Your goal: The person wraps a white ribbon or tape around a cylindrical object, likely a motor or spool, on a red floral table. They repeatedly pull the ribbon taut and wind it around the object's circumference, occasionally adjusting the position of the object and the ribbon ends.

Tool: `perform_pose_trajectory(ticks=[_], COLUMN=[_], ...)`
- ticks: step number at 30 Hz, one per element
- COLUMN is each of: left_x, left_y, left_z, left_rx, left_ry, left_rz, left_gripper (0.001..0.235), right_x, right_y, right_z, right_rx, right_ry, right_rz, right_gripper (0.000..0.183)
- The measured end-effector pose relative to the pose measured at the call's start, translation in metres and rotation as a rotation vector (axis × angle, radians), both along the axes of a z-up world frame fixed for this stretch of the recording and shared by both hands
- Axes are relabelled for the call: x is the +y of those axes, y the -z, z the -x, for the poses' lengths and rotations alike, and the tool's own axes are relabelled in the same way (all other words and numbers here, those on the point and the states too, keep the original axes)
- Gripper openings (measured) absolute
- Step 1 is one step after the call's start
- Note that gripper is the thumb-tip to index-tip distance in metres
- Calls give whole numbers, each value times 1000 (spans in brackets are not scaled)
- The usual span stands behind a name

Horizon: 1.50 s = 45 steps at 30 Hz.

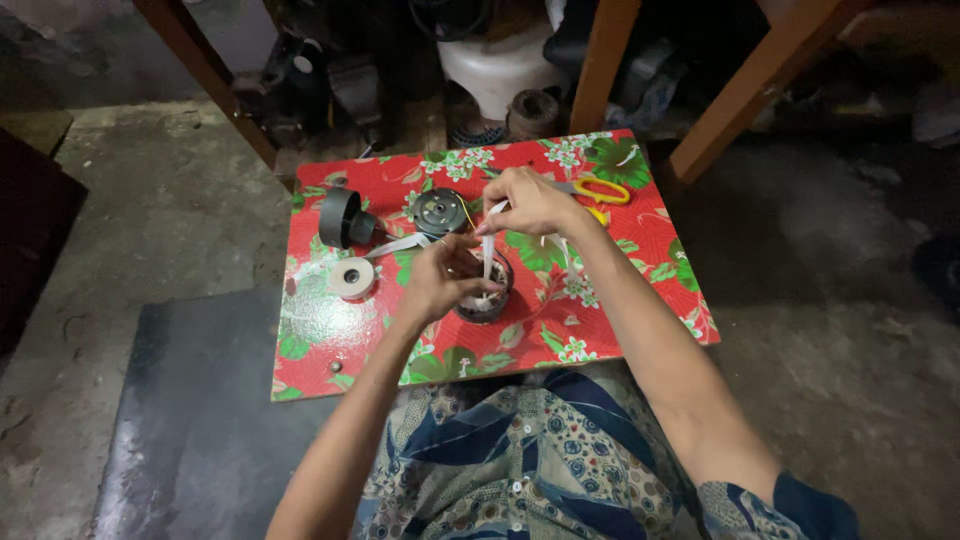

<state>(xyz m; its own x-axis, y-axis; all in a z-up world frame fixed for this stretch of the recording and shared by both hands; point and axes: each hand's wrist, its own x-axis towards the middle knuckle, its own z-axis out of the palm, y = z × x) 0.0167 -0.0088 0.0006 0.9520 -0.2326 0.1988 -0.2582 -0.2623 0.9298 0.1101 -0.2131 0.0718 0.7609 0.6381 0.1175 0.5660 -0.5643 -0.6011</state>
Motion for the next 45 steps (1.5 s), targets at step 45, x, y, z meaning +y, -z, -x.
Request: perform_pose_trajectory(ticks=[45], left_x=[-13], left_y=[44], left_z=[-32], left_rx=[360], left_ry=[-189], left_rz=[376], left_gripper=[15], right_x=[-2], right_y=[100], right_z=[68], right_rx=[445], right_ry=[255], right_rz=[-834], right_gripper=[32])
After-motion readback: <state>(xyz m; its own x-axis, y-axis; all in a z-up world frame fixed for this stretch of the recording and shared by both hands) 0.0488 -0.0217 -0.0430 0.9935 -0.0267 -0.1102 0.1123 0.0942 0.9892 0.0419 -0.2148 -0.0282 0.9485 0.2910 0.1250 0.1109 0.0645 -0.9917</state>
